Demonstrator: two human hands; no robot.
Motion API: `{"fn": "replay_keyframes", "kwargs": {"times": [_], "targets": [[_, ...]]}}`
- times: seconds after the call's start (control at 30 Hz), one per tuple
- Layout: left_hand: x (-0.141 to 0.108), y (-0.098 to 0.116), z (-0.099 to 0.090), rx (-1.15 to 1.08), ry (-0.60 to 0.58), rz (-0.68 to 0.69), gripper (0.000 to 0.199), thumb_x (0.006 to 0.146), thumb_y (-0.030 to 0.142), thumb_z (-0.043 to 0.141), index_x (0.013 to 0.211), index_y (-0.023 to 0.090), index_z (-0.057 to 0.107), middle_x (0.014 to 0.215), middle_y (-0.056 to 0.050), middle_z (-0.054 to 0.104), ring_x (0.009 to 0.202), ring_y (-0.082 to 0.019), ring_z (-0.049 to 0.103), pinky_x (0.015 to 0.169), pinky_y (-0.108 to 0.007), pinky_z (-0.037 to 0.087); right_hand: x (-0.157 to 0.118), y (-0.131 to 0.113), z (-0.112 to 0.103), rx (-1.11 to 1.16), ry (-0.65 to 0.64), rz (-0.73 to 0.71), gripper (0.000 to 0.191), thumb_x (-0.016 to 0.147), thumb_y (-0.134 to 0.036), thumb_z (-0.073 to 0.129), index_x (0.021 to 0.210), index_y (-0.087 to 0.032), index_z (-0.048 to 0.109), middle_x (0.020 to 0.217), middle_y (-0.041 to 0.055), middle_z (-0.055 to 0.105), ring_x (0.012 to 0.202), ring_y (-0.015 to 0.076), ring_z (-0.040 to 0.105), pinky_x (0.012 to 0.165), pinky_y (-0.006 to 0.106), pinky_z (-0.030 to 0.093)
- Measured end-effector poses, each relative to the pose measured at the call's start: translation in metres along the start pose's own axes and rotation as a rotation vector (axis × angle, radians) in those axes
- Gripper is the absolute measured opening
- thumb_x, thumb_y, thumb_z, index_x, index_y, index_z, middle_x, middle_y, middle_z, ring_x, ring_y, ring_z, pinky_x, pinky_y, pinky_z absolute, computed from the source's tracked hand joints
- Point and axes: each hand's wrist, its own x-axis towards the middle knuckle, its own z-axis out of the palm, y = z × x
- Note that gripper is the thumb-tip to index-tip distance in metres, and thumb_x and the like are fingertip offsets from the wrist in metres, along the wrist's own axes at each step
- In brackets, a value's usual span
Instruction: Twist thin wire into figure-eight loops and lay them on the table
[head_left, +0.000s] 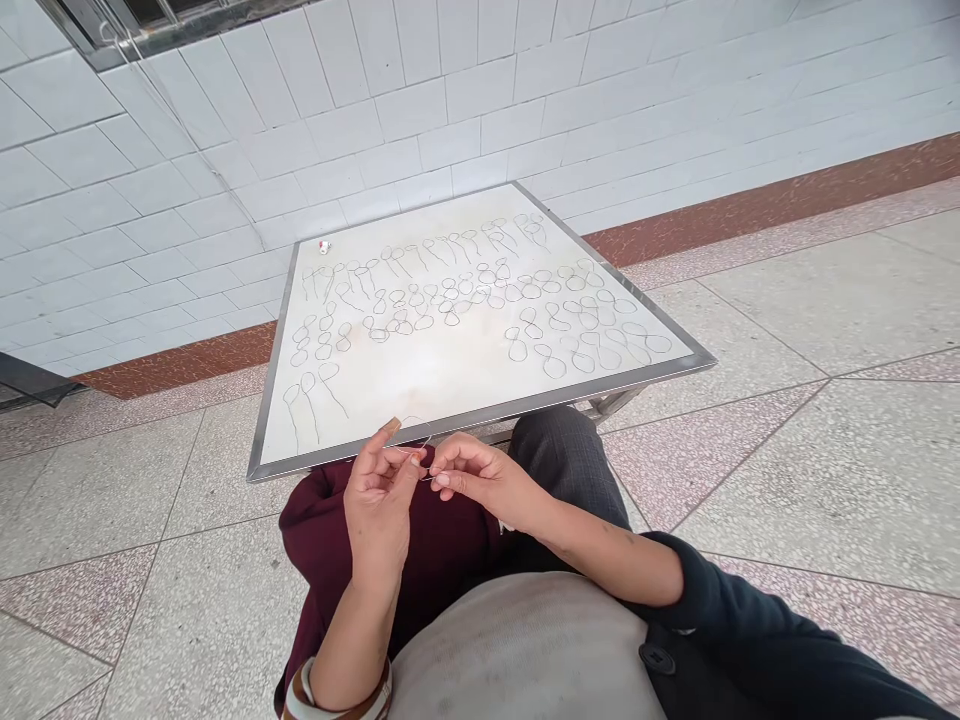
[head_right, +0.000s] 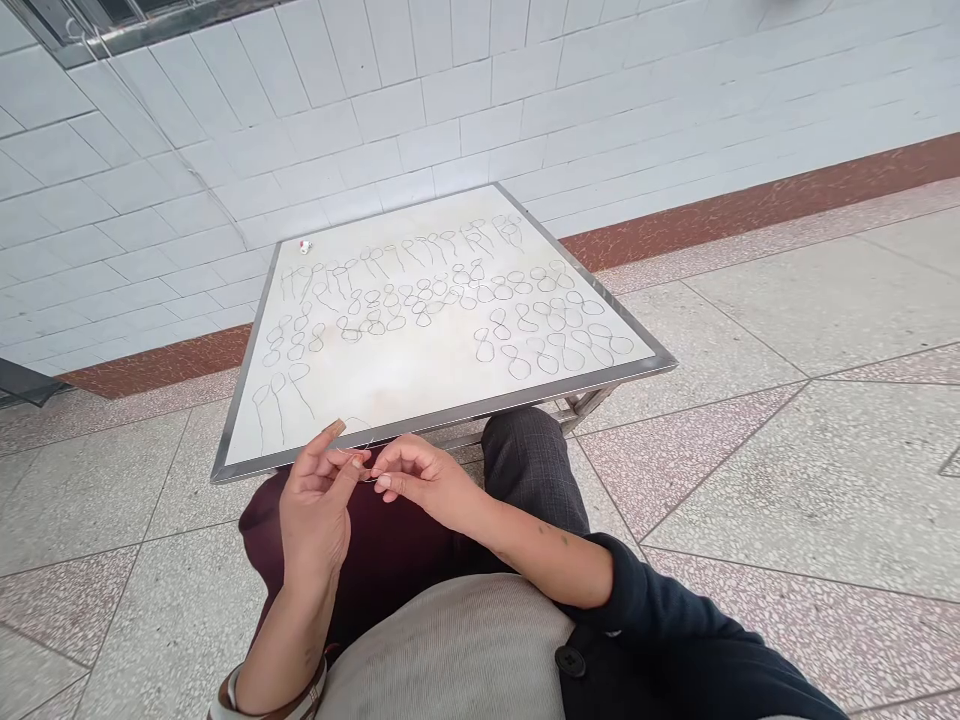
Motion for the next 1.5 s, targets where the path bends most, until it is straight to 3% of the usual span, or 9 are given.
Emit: {"fn": "replay_keyframes", "kwargs": {"times": [0.23,0.37,0.47,0.63,0.83,1.2,1.33,1.43,1.5], "targets": [[0.007,0.005,0.003,-0.316,0.173,-0.059,0.051,0.068,0.014,0.077,0.116,0.021,0.062,0.068,0.004,0.06,0.079,-0.012,0.06,0.072,-0.024,0.05,-0.005,-0.005,-0.001,-0.101,-0.147,-0.11,0.01,0.085,-0.032,0.063,0.086,-0.022,0.064,0.096,0.0043,0.053,0.08,0.0132,0.058,0.076,0.034,0.054],[0.014,0.012,-0.001,-0.336,0.234,0.025,0.051,0.067,0.012,0.077,0.115,0.021,0.063,0.071,0.003,0.06,0.082,-0.013,0.06,0.07,-0.024,0.05,-0.013,-0.007,-0.003,-0.141,-0.172,-0.158,0.017,0.091,-0.027,0.054,0.079,-0.02,0.065,0.095,0.0057,0.057,0.086,0.0158,0.06,0.082,0.037,0.052],[0.018,0.02,-0.005,-0.256,0.25,0.099,0.051,0.068,0.013,0.077,0.117,0.021,0.063,0.069,0.003,0.06,0.082,-0.013,0.062,0.074,-0.025,0.052,-0.017,-0.005,-0.008,-0.131,-0.175,-0.09,0.02,0.09,-0.029,0.055,0.075,-0.019,0.064,0.087,0.0051,0.06,0.08,0.0152,0.06,0.075,0.033,0.051],[0.011,0.026,0.003,-0.071,0.098,0.109,0.052,0.072,0.018,0.074,0.122,0.022,0.06,0.071,0.003,0.063,0.077,-0.013,0.064,0.078,-0.028,0.053,-0.003,-0.011,-0.017,0.122,0.117,0.123,0.022,0.091,-0.04,0.053,0.087,-0.019,0.06,0.082,0.0009,0.059,0.063,0.0083,0.052,0.053,0.02,0.042],[-0.001,0.025,0.017,0.105,0.046,0.119,0.048,0.075,0.019,0.073,0.121,0.023,0.06,0.076,0.001,0.066,0.077,-0.013,0.065,0.081,-0.025,0.05,0.008,-0.015,-0.008,0.065,-0.148,0.4,0.026,0.08,-0.042,0.067,0.083,-0.016,0.062,0.068,-0.0013,0.061,0.053,0.0059,0.048,0.044,0.015,0.035],[0.023,-0.015,0.005,-0.357,0.254,0.013,0.052,0.068,0.013,0.076,0.117,0.02,0.062,0.067,0.005,0.061,0.075,-0.01,0.061,0.091,-0.03,0.044,-0.008,0.022,0.017,0.352,0.057,0.41,0.03,0.08,-0.044,0.067,0.079,-0.016,0.057,0.052,-0.0063,0.049,0.045,0.0046,0.033,0.041,0.017,0.018],[0.026,-0.016,-0.001,-0.367,0.282,0.002,0.05,0.067,0.013,0.076,0.115,0.019,0.063,0.065,0.005,0.059,0.074,-0.01,0.06,0.087,-0.029,0.044,-0.018,0.028,0.016,0.221,0.001,0.381,0.031,0.082,-0.047,0.063,0.079,-0.017,0.058,0.053,-0.0057,0.052,0.045,0.0056,0.036,0.042,0.018,0.023],[0.026,-0.012,-0.007,-0.342,0.295,0.019,0.051,0.069,0.015,0.076,0.117,0.019,0.062,0.069,0.005,0.06,0.074,-0.01,0.06,0.087,-0.03,0.045,-0.029,0.027,-0.001,0.05,-0.172,0.403,0.032,0.082,-0.048,0.062,0.079,-0.017,0.059,0.05,-0.0058,0.052,0.042,0.0059,0.036,0.042,0.019,0.026],[0.025,-0.008,-0.009,-0.325,0.278,0.031,0.052,0.07,0.016,0.075,0.119,0.021,0.061,0.068,0.006,0.059,0.072,-0.009,0.06,0.089,-0.03,0.044,-0.032,0.022,-0.016,0.024,-0.149,0.368,0.033,0.085,-0.049,0.059,0.076,-0.017,0.06,0.047,-0.0071,0.046,0.041,0.0058,0.032,0.042,0.019,0.023]]}}
